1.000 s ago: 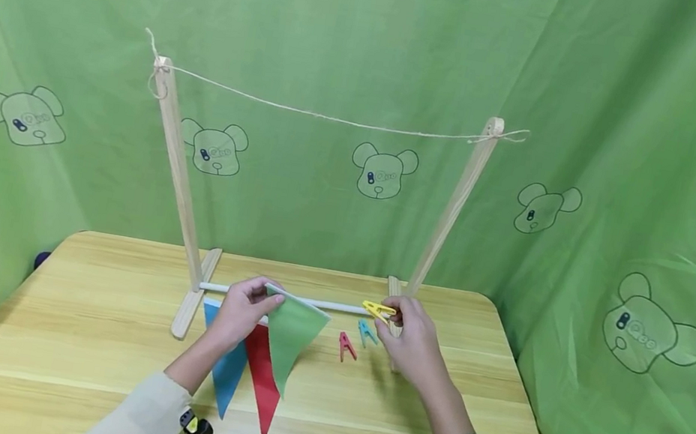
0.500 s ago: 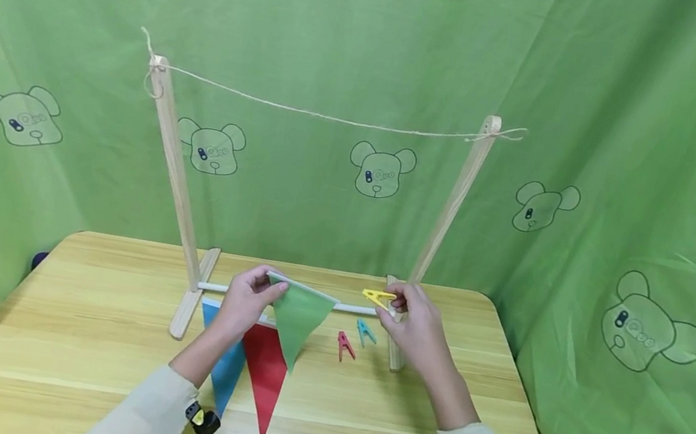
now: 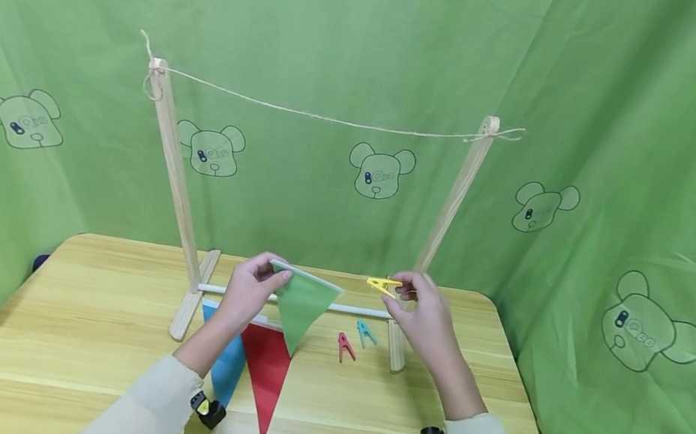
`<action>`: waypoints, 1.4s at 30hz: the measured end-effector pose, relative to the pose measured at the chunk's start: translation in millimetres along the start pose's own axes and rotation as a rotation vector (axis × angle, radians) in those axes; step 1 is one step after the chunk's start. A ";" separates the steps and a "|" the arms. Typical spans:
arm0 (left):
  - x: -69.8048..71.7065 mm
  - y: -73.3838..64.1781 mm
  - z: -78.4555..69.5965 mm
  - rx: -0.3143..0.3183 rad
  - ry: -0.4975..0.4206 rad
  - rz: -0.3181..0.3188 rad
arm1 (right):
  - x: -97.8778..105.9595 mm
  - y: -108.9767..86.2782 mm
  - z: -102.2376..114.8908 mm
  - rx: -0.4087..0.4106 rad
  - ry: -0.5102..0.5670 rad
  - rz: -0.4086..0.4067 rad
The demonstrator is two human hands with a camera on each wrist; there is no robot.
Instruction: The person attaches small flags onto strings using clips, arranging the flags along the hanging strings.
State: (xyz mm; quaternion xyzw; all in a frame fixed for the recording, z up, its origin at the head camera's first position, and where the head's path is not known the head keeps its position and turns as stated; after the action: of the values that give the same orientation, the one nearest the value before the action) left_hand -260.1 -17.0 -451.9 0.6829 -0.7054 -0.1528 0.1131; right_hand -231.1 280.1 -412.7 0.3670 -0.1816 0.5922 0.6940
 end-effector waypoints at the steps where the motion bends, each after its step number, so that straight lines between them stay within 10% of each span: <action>1: -0.1 1.6 -1.2 -0.007 0.002 -0.002 | 0.8 1.5 1.1 0.005 0.001 0.001; 42: -14.4 41.9 -36.8 0.012 -0.057 -0.034 | 54.6 38.9 45.6 0.157 -0.042 -0.076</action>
State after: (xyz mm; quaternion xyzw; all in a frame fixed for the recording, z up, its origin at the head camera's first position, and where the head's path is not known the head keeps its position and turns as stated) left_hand -284.9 -4.1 -401.5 0.6908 -0.6975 -0.1699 0.0862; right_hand -247.2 285.8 -333.5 0.4393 -0.1352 0.5698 0.6812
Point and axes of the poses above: each hand's wrist, its own y-axis towards the middle knuckle, its own x-axis out of the back of the hand, z = x × y, the point moved 1 cm from there along y, towards the middle knuckle, and after that the axes turned 10 degrees about -x, right-handed, at the moved point
